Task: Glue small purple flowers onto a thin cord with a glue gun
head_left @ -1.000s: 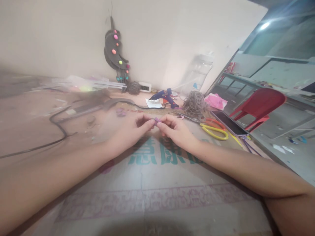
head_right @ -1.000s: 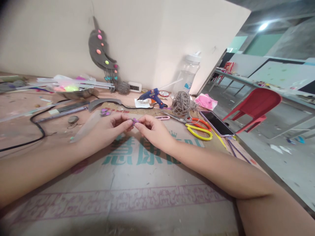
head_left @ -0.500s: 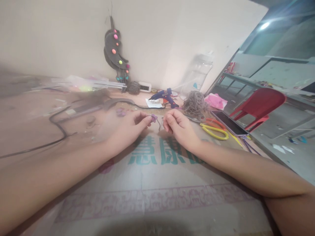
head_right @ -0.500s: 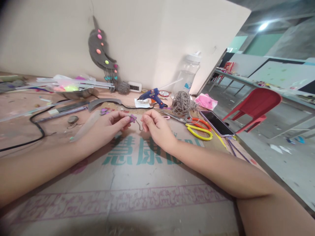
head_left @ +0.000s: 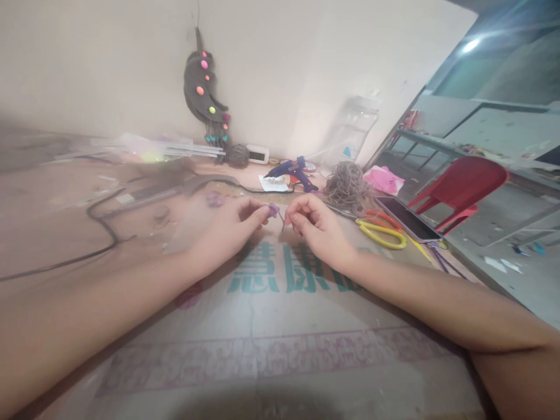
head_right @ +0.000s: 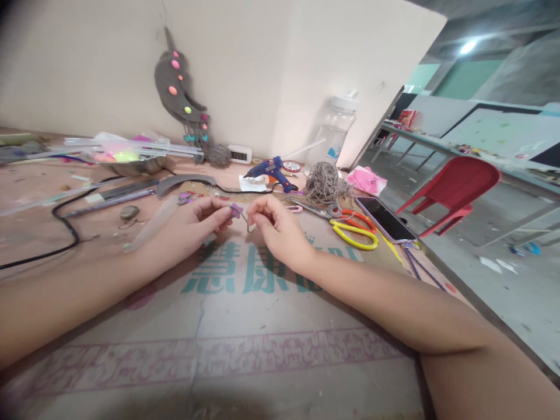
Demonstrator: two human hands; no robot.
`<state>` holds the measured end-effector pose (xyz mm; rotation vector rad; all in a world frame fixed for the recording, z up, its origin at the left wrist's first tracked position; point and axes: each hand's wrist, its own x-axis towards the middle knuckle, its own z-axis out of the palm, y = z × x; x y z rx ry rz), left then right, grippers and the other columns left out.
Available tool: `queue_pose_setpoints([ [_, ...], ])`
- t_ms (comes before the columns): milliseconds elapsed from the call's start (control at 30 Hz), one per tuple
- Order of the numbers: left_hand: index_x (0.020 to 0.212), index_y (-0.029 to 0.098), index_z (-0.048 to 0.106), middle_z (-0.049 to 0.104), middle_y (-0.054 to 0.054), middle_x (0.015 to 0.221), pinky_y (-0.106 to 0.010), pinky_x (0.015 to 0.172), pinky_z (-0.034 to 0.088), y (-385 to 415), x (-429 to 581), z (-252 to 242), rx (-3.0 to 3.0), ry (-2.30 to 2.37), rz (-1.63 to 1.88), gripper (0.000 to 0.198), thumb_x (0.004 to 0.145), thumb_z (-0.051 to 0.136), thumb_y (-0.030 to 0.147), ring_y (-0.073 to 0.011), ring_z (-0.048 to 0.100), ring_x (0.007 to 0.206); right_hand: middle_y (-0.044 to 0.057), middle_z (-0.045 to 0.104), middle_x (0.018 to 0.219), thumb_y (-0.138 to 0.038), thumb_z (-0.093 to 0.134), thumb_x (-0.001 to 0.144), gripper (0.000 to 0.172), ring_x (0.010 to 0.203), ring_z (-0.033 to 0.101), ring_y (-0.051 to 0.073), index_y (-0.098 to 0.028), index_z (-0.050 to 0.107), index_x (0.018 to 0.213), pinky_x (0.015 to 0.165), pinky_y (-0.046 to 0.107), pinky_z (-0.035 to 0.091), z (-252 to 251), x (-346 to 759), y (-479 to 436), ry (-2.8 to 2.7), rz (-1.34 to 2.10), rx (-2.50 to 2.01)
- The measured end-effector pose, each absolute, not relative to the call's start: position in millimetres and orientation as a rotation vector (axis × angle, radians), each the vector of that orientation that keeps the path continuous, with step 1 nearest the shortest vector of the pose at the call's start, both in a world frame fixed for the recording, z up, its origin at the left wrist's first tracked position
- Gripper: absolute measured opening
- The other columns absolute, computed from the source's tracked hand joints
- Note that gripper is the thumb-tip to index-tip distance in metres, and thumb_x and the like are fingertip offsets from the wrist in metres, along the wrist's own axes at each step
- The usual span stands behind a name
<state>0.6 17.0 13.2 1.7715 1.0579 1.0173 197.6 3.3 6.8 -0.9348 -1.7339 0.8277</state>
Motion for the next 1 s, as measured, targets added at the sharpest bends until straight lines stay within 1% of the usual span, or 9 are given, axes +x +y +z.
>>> queue_pose_setpoints([
  [100,0.088,0.017,0.065,0.066,-0.001,0.086,-0.028,0.066,0.042,18,0,12,1.774,1.059,1.017,0.026,0.094,0.059,0.042,-0.0133,0.055,0.068,-0.005,0.053,0.074,-0.018,0.055,0.089,0.007,0.061,0.046,0.01,-0.022,0.053,0.095,0.059,0.026,0.039,7,197,4,-1.718,0.812,-0.915],
  [267,0.09,0.017,0.066,0.066,-0.001,0.086,-0.029,0.067,0.042,18,0,11,1.785,1.074,1.013,0.027,0.093,0.059,0.043,-0.0141,0.056,0.071,-0.005,0.052,0.07,-0.025,0.06,0.09,0.004,0.061,0.046,0.01,-0.021,0.058,0.09,0.059,0.027,0.038,9,197,1,-1.75,0.77,-0.987],
  [367,0.091,0.017,0.067,0.067,-0.002,0.087,-0.029,0.067,0.043,18,0,10,1.785,1.053,1.02,0.028,0.093,0.059,0.044,-0.0147,0.057,0.071,-0.005,0.051,0.07,-0.029,0.059,0.092,0.01,0.062,0.046,0.01,-0.02,0.058,0.086,0.061,0.027,0.039,10,197,0,-1.769,0.736,-1.025],
  [467,0.091,0.017,0.068,0.068,-0.003,0.087,-0.029,0.067,0.044,19,0,9,1.782,1.041,1.03,0.029,0.091,0.061,0.045,-0.0153,0.058,0.072,-0.004,0.051,0.07,-0.036,0.057,0.094,0.02,0.062,0.046,0.01,-0.021,0.055,0.082,0.061,0.027,0.04,10,198,2,-1.756,0.719,-1.049],
  [567,0.091,0.017,0.069,0.069,-0.003,0.087,-0.029,0.068,0.045,19,-1,8,1.803,1.024,1.042,0.029,0.091,0.062,0.045,-0.0162,0.06,0.074,-0.004,0.054,0.074,-0.042,0.058,0.093,0.022,0.061,0.048,0.01,-0.02,0.057,0.092,0.059,0.026,0.042,9,197,5,-1.713,0.803,-1.062],
  [667,0.092,0.017,0.069,0.07,-0.003,0.086,-0.029,0.07,0.047,19,-1,8,1.835,0.998,1.04,0.028,0.091,0.063,0.044,-0.0166,0.061,0.075,-0.002,0.061,0.08,-0.041,0.063,0.089,0.026,0.06,0.051,0.01,-0.019,0.061,0.102,0.058,0.026,0.043,9,196,7,-1.716,0.917,-1.059],
  [800,0.092,0.018,0.07,0.071,-0.002,0.085,-0.029,0.071,0.047,19,-3,6,1.836,0.964,1.027,0.026,0.09,0.064,0.043,-0.0156,0.061,0.075,-0.002,0.062,0.075,-0.037,0.065,0.087,0.017,0.061,0.052,0.01,-0.019,0.063,0.088,0.058,0.026,0.043,10,195,6,-1.79,0.905,-1.07],
  [867,0.094,0.018,0.07,0.071,-0.001,0.088,-0.028,0.071,0.048,20,-3,5,1.832,0.931,1.012,0.024,0.09,0.065,0.041,-0.0151,0.062,0.075,-0.002,0.061,0.072,-0.037,0.064,0.088,0.019,0.061,0.052,0.011,-0.019,0.062,0.082,0.058,0.026,0.043,10,195,5,-1.789,0.88,-1.103],
  [1000,0.1,0.019,0.069,0.072,-0.001,0.093,-0.028,0.073,0.047,21,-3,2,1.845,0.895,0.987,0.02,0.09,0.065,0.037,-0.0151,0.063,0.079,-0.002,0.061,0.071,-0.04,0.064,0.088,0.021,0.061,0.052,0.011,-0.019,0.062,0.083,0.057,0.025,0.044,11,195,4,-1.757,0.893,-1.127],
])
